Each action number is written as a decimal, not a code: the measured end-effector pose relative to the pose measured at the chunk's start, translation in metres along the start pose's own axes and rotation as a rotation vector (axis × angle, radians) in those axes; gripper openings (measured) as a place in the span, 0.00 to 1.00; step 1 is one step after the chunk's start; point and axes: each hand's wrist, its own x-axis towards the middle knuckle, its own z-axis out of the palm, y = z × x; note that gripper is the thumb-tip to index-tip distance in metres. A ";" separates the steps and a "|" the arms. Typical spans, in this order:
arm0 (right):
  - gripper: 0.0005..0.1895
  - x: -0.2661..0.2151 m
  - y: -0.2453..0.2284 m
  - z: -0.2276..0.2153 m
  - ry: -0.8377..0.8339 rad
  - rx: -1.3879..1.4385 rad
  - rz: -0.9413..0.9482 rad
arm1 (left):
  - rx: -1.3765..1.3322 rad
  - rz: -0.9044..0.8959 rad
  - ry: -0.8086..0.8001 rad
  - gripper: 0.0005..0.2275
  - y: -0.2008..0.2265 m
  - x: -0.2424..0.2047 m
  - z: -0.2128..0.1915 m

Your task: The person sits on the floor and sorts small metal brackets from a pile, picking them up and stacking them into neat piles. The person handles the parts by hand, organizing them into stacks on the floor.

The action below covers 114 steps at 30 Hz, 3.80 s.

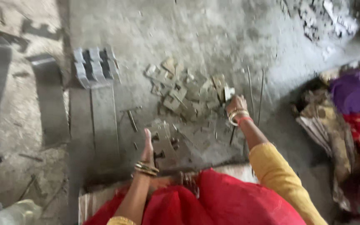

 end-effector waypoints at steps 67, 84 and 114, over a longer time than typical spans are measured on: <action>0.12 -0.130 -0.129 -0.094 -0.571 1.144 0.065 | -0.068 0.272 0.019 0.21 -0.016 0.049 -0.062; 0.13 -0.123 -0.148 -0.163 -0.443 1.358 -0.112 | 0.013 0.275 0.089 0.20 0.001 0.004 -0.031; 0.29 -0.205 -0.194 -0.115 0.180 0.360 -1.109 | 0.112 0.297 -0.096 0.28 0.005 0.015 -0.050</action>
